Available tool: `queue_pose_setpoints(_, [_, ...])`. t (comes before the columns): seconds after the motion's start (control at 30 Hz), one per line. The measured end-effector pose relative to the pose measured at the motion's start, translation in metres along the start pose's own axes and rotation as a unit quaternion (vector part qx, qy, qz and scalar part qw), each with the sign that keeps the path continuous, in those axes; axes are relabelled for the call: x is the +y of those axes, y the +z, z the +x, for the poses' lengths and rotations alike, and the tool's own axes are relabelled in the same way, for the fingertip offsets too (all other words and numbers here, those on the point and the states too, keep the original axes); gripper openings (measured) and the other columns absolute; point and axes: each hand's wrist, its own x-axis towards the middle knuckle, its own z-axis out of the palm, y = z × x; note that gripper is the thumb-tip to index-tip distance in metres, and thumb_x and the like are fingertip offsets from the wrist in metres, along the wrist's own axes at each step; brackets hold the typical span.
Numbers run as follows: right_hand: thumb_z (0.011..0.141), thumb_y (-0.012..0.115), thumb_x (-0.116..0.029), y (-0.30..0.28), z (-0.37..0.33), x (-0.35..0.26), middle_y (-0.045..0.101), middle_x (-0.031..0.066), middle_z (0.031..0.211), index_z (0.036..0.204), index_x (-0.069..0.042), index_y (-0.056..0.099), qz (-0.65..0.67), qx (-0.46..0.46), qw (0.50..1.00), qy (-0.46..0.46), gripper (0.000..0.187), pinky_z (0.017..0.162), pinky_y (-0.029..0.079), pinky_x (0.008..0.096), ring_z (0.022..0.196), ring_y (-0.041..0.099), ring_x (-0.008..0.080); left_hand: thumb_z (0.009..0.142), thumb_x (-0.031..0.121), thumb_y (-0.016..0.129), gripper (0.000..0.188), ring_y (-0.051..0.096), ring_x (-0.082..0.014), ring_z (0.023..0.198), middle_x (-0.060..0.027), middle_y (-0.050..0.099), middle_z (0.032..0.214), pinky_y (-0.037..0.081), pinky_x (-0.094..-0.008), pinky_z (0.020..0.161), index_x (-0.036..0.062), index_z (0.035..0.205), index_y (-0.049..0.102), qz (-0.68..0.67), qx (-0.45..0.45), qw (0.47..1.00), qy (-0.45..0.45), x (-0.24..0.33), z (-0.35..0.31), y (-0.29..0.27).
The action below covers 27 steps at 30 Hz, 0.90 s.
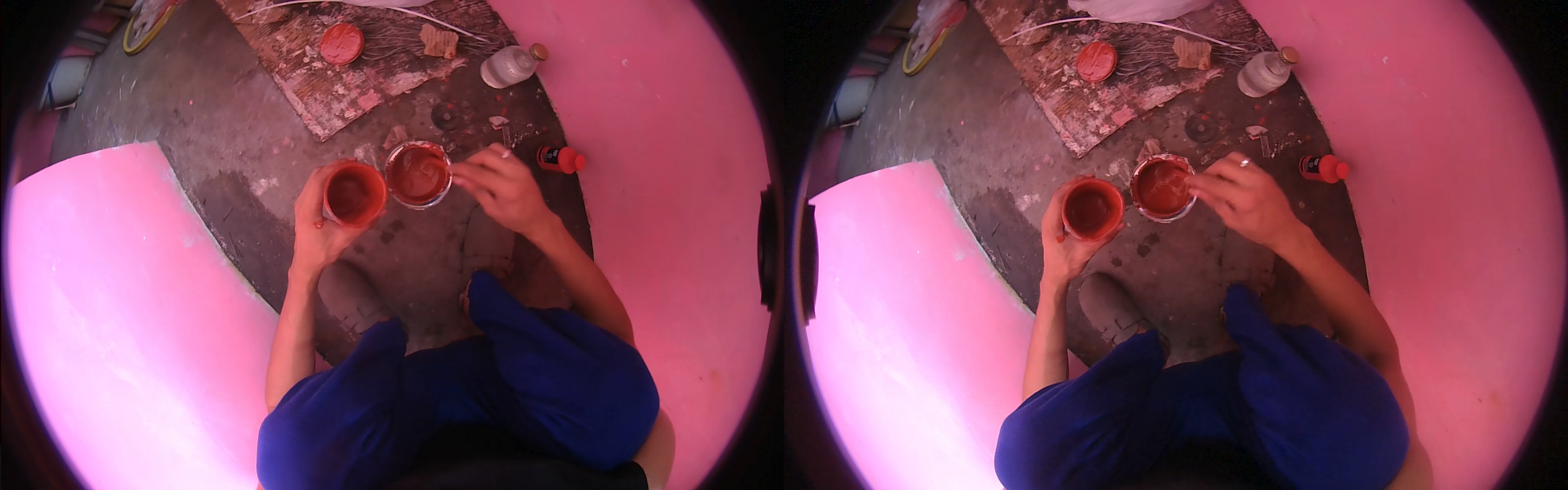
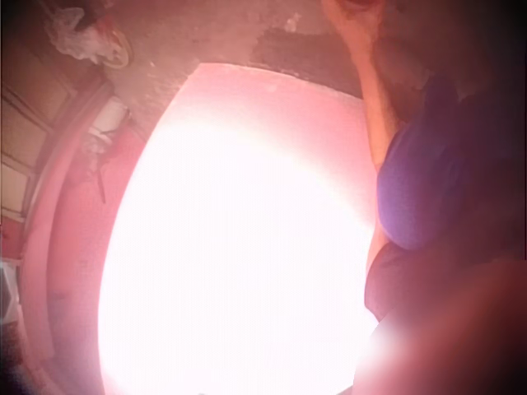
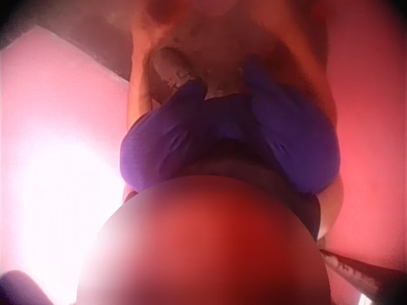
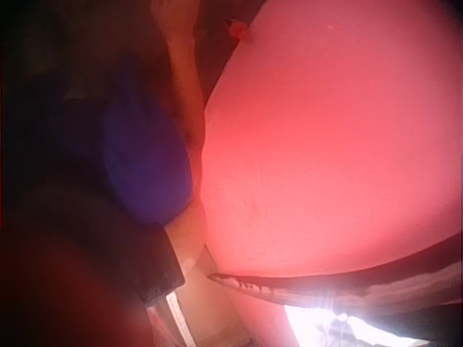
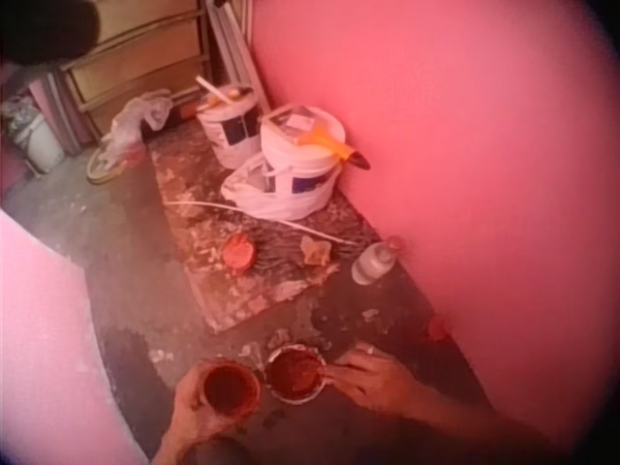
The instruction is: The person mixes red paint in a small container using a stick, then pours it into a larger container and stirs with a paintbrush.
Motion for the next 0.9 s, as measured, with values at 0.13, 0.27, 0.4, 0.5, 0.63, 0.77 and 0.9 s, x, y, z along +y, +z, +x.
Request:
queue_pose_setpoints(0.13, [0.099,0.073,-0.011,0.032,-0.016,0.003,0.074,0.0063,0.092,0.114,-0.003,0.078,0.058,-0.011,0.995,0.08,0.018,0.075,0.053,0.0315,0.086,0.067,0.0173,0.07,0.014,0.099,0.071,0.068,-0.0269,0.118,-0.0114,0.069,0.13,0.054,-0.0387,0.1,0.0043,0.132,0.065,0.102,-0.001,0.994,0.034,0.009,0.007,0.001])
queue_pose_setpoints(0.27, [0.106,0.068,-0.022,0.025,-0.018,0.01,0.072,0.0,0.093,0.117,-0.002,0.077,0.308,0.049,0.854,0.416,0.025,0.075,0.05,0.0272,0.083,0.062,0.0101,0.07,0.016,0.098,0.068,0.069,-0.0313,0.114,-0.0134,0.07,0.127,0.055,-0.04,0.097,0.0044,0.129,0.067,0.179,0.001,0.983,0.037,0.017,0.006,-0.001])
queue_pose_setpoints(0.4, [0.108,0.065,-0.026,-0.001,-0.024,0.018,0.072,-0.0011,0.093,0.119,-0.001,0.076,0.448,0.115,0.752,0.469,0.029,0.078,0.048,0.0233,0.082,0.059,0.0057,0.071,0.017,0.097,0.066,0.07,-0.0328,0.114,-0.0139,0.07,0.126,0.056,-0.0413,0.096,0.005,0.129,0.068,0.192,-0.005,0.981,0.027,0.024,0.008,0.001])
queue_pose_setpoints(0.5, [0.107,0.066,-0.028,-0.016,-0.018,0.006,0.074,0.0006,0.091,0.118,-0.001,0.077,0.479,0.141,0.75,0.434,0.031,0.077,0.049,0.0231,0.08,0.06,0.0052,0.071,0.017,0.096,0.065,0.07,-0.033,0.114,-0.0138,0.07,0.126,0.056,-0.0418,0.095,0.0052,0.129,0.068,0.203,-0.001,0.979,0.011,0.026,0.009,0.005])
queue_pose_setpoints(0.63, [0.107,0.068,-0.028,-0.015,-0.002,-0.022,0.076,0.0034,0.093,0.118,0.001,0.077,0.427,0.11,0.818,0.37,0.031,0.078,0.051,0.0237,0.082,0.065,0.0075,0.071,0.015,0.095,0.065,0.07,-0.0331,0.113,-0.0138,0.071,0.125,0.057,-0.0418,0.094,0.0053,0.13,0.068,0.186,-0.023,0.982,0.035,0.034,0.013,0.015])
queue_pose_setpoints(0.77, [0.108,0.066,-0.025,0.002,0.001,-0.047,0.078,0.0062,0.096,0.117,0.002,0.076,0.35,0.076,0.883,0.303,0.03,0.081,0.053,0.025,0.087,0.069,0.0099,0.072,0.015,0.095,0.064,0.071,-0.0329,0.112,-0.0137,0.071,0.124,0.057,-0.0413,0.095,0.0046,0.129,0.068,0.135,-0.027,0.989,0.053,0.049,0.017,0.027])
queue_pose_setpoints(0.9, [0.109,0.065,-0.025,-0.008,0.001,-0.047,0.078,0.0069,0.096,0.116,0.002,0.076,0.298,0.106,0.907,0.278,0.03,0.081,0.053,0.026,0.09,0.07,0.0098,0.069,0.017,0.093,0.065,0.07,-0.0333,0.112,-0.0098,0.072,0.122,0.053,-0.0432,0.095,0.0117,0.129,0.069,0.112,-0.001,0.992,0.056,0.043,0.013,0.027])
